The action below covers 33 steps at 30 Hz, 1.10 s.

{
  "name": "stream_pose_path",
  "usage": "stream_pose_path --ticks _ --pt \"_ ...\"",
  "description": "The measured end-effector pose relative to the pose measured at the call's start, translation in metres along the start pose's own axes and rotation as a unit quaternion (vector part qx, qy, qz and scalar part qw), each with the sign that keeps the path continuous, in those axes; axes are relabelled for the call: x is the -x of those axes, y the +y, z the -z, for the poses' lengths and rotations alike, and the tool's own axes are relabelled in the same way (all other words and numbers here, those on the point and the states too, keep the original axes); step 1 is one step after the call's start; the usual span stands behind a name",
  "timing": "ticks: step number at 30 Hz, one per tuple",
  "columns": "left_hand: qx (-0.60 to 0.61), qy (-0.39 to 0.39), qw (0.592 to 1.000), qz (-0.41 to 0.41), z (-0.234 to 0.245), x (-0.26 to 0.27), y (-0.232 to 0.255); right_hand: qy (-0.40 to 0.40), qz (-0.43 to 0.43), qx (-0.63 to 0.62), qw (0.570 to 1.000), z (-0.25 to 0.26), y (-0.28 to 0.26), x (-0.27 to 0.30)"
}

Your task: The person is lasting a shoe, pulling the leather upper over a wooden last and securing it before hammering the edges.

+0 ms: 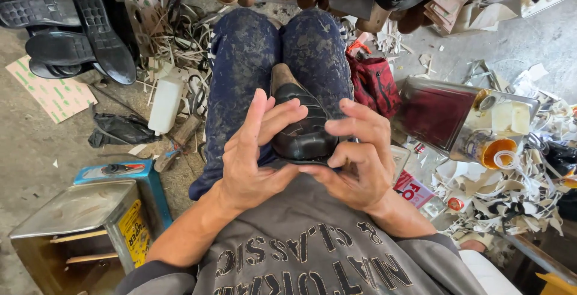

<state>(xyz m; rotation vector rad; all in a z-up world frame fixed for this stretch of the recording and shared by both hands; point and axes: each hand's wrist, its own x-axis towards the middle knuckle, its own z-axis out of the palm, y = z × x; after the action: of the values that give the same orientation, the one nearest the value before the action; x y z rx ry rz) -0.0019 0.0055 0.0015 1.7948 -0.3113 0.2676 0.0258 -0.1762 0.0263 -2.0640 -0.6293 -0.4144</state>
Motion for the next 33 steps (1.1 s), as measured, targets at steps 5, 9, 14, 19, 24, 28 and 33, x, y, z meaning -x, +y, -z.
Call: stream_pose_path --ticks 5,9,14,19,24,28,33 --pt "-0.041 -0.026 0.999 -0.018 0.006 -0.004 0.001 -0.047 0.019 -0.129 0.990 0.007 0.013 -0.006" --pt "-0.049 -0.034 0.998 -0.011 0.009 -0.004 0.002 -0.052 0.030 -0.178 0.982 0.006 0.015 -0.017" --pt "-0.039 -0.024 0.999 -0.006 0.010 -0.004 0.002 -0.058 -0.004 -0.216 0.975 0.003 0.014 -0.022" --pt "-0.031 -0.021 0.999 -0.010 0.012 -0.002 0.000 -0.064 -0.032 -0.228 0.971 0.001 0.013 -0.019" --pt "-0.024 -0.018 0.999 -0.014 0.011 0.004 -0.002 -0.090 -0.189 -0.386 0.898 0.007 0.013 -0.014" --pt "-0.019 -0.016 0.999 -0.021 0.013 0.001 0.001 -0.131 -0.188 -0.345 0.910 0.013 0.012 -0.015" --pt "-0.007 -0.039 0.999 -0.036 0.018 -0.007 0.006 -0.072 -0.072 -0.272 0.957 0.010 0.017 0.004"
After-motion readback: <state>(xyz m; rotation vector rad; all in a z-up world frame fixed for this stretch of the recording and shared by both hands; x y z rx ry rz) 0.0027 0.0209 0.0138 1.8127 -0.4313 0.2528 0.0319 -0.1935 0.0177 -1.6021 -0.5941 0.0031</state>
